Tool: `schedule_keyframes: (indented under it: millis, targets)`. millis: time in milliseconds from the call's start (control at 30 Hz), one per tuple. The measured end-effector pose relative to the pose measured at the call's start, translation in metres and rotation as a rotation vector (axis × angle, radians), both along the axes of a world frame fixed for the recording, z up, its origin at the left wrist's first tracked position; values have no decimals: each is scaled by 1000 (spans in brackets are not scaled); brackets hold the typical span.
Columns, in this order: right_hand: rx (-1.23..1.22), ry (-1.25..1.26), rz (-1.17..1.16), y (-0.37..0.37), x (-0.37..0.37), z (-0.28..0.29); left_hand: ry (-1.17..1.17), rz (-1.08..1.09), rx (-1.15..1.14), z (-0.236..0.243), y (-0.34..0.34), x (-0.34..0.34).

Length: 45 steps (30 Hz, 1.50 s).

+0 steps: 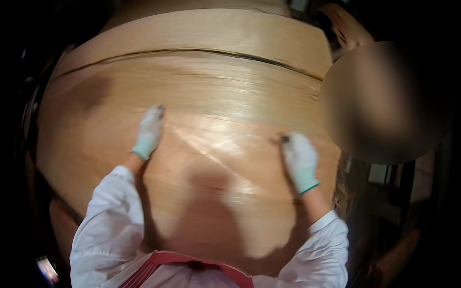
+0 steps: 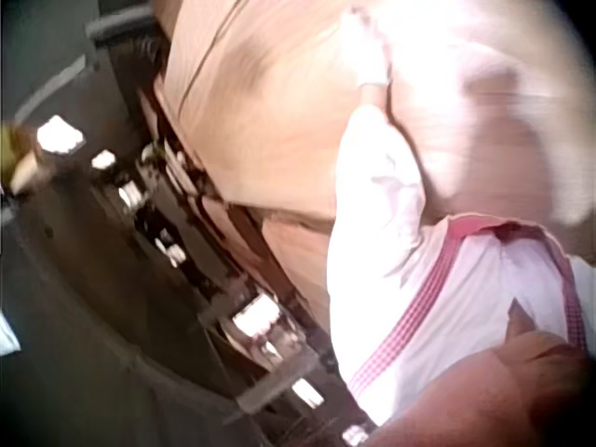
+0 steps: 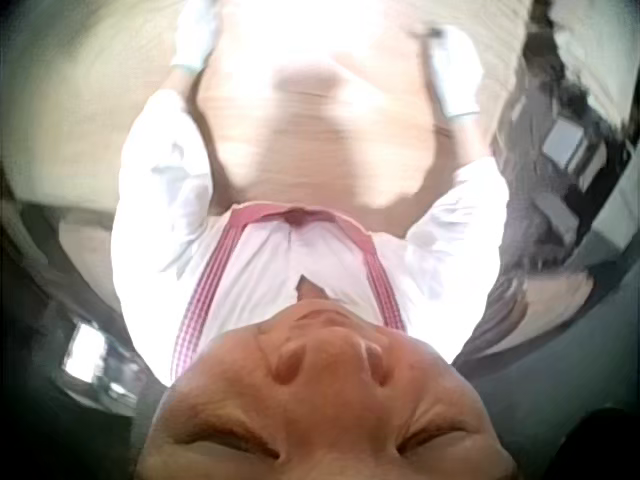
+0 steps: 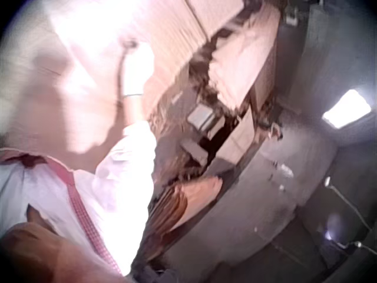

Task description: The person sorts and organizes thin sheets of wood veneer in a workshop, using a long stick to lift and move them between stacks, and then applies tape to the edges of a sheet.

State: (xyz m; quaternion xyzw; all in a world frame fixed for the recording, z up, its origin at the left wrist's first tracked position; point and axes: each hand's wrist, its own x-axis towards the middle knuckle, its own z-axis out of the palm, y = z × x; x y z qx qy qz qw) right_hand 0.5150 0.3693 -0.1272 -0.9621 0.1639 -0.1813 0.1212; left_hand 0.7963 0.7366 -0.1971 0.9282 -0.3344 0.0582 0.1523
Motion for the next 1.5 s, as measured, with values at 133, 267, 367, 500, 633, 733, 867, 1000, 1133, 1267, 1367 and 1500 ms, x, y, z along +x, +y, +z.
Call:
schedule_keyframes:
  millis: [133, 267, 367, 500, 633, 733, 867, 1000, 1133, 1267, 1367, 1500]
  targets:
    - [-19, 183, 182, 114, 78, -32, -148, -104, -84, 15, -11, 27]
    - [-70, 111, 122, 142, 84, -58, 203, -176, 125, 49, 5, 64]
    - [-89, 117, 90, 148, 86, -56, 328, -177, 237, 53, 0, 88]
    - [-87, 119, 90, 143, 80, -57, 503, -133, 188, 54, -3, 92]
    - [-75, 164, 68, 139, 80, -50, 147, -137, -199, 60, 26, 84]
    - [-47, 69, 108, 143, 89, -49, -19, -81, -397, 139, 100, 52]
    - [-90, 70, 80, 139, 82, -66, 45, 386, -664, 189, 261, -9]
    - [-117, -18, 59, 137, 72, -59, -244, 859, -312, 168, 522, -121]
    - [-128, 101, 83, 154, 74, -58, -57, 1547, 53, 107, 737, -372]
    - [-162, 136, 85, 158, 80, -60, 481, 1946, 313, 96, 752, -469]
    - [-264, 264, -2, 134, 64, -47, 342, 1712, 145, 100, 636, -325]
    - [-191, -21, 18, 156, 100, -24, -16, 804, 25, 154, 515, -218]
